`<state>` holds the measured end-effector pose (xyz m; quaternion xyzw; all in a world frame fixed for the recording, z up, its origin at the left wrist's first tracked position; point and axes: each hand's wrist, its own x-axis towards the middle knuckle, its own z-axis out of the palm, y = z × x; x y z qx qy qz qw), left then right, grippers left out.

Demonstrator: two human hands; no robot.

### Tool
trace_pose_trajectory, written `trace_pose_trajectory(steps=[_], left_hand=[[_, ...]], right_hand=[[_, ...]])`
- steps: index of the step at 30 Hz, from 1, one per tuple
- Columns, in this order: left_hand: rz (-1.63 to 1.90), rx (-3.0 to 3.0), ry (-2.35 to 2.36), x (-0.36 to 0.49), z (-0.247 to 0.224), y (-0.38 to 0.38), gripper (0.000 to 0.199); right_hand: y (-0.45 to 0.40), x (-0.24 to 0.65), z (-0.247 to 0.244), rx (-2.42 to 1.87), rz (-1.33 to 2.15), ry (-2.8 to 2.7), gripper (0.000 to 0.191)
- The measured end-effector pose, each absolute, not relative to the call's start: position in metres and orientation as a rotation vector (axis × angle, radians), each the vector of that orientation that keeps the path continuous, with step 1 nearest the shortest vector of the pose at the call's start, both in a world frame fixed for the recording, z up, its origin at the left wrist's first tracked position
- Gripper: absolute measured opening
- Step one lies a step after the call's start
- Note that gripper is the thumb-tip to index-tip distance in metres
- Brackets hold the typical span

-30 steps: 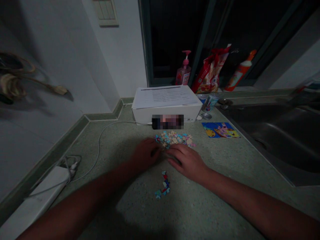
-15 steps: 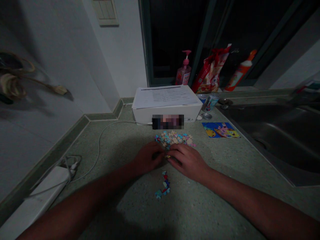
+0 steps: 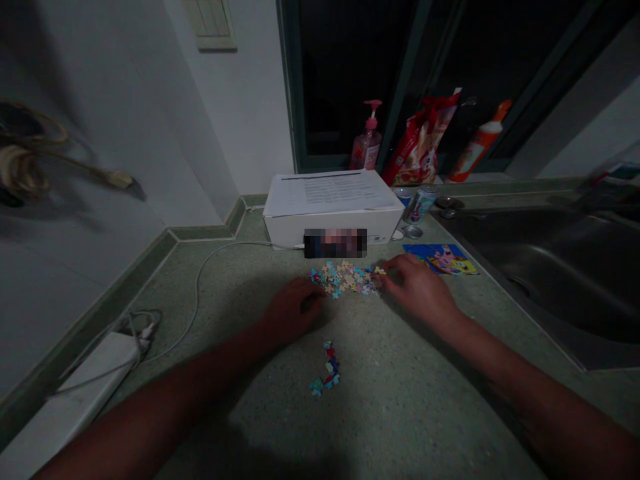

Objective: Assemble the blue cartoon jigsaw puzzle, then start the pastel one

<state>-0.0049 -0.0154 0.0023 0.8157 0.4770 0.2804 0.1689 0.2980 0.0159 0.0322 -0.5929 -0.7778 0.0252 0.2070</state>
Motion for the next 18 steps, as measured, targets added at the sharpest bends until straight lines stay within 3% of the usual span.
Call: trace_pose_trajectory(steps=[6, 18], left_hand=[[0.765, 2.402, 1.439, -0.01, 0.003, -0.013, 0.016], [0.738, 2.481, 1.522, -0.012, -0.002, -0.008, 0.019]], right_hand=[[0.028, 0.315, 0.034, -1.978, 0.017, -2.196, 0.026], [0.027, 0.316, 0.04, -2.078, 0.11, -2.287, 0.026]])
